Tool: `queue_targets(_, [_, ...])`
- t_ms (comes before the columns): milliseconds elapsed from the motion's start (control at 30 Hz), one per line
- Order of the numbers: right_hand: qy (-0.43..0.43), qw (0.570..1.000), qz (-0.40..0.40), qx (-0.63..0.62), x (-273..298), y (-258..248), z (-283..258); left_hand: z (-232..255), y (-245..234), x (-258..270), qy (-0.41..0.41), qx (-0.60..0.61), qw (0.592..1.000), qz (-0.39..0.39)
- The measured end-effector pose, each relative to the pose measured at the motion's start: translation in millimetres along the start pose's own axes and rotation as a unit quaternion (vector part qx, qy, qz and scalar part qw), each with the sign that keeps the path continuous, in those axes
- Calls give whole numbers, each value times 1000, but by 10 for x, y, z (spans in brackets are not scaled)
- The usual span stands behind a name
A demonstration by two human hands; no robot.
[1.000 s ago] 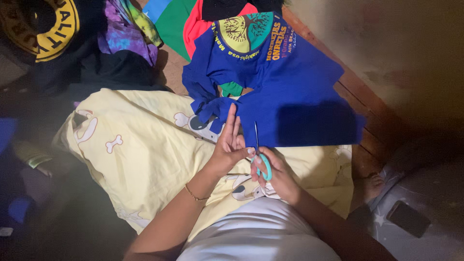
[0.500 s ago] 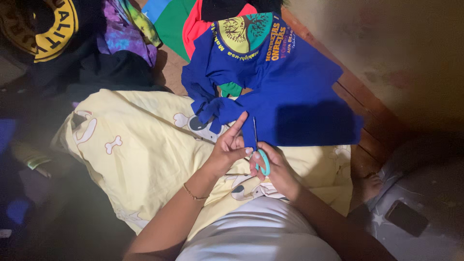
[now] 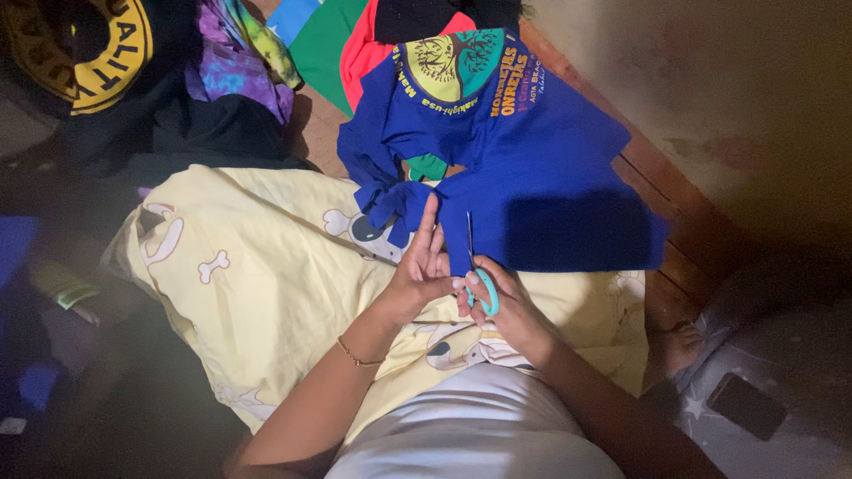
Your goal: The person sits on the floor and uses scissors to cut the sleeve off a blue t-shirt. They repeatedly adjust the fabric and continue cutting along the sleeve seam.
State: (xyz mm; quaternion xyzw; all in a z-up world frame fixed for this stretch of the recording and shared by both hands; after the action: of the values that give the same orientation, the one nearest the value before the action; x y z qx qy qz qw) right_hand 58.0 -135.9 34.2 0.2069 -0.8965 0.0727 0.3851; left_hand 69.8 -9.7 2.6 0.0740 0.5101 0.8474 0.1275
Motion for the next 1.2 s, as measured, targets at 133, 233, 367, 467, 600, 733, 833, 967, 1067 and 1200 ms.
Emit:
queue_targets(133, [-14,1000,0,3,-8,-5,18,-7,-3,-1,9,-3,1000,-12])
queue_targets(233, [-24,1000,4,-10,15,5,23,0,-41,13,13,-14,1000,-10])
queue_targets(367, [-8,1000,9,11,32,22,27,1,-59,18,0,-4,1000,-9])
queue_targets(467, [-11,1000,4,-20,-3,0,4,11,-25,11,-5,28,999,-18])
queue_targets(600, [-10,1000,5,-6,-78,-34,20,49,11,13,-6,40,999,-29])
queue_targets(733, [-3,1000,11,-16,-101,-41,90,46,-1,14,-12,27,999,-21])
queue_targets(833, [13,1000,15,-23,-110,-59,146,31,-21,9,-13,31,999,-14])
queue_targets(967, [-10,999,-3,-37,-142,-66,109,25,-1,11,-9,3,999,-35])
queue_targets(1067, [-10,999,-2,-54,-179,-76,104,11,10,21,-19,-16,999,-39])
queue_targets(1200, [-22,998,18,-62,-204,-56,117,13,1,13,-24,-14,999,-37])
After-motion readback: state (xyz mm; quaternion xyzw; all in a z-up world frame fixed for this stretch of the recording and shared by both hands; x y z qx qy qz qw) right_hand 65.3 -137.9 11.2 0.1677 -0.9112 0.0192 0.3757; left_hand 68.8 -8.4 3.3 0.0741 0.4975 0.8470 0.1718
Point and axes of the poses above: each hand's wrist, its own x-axis away from the middle knuckle, its own y-axis out of the palm, z = x × y, the point moved 7 cm from there along -x, towards the middle knuckle, and after that the axes turned 4 degrees about y, right-handed, at the moved point
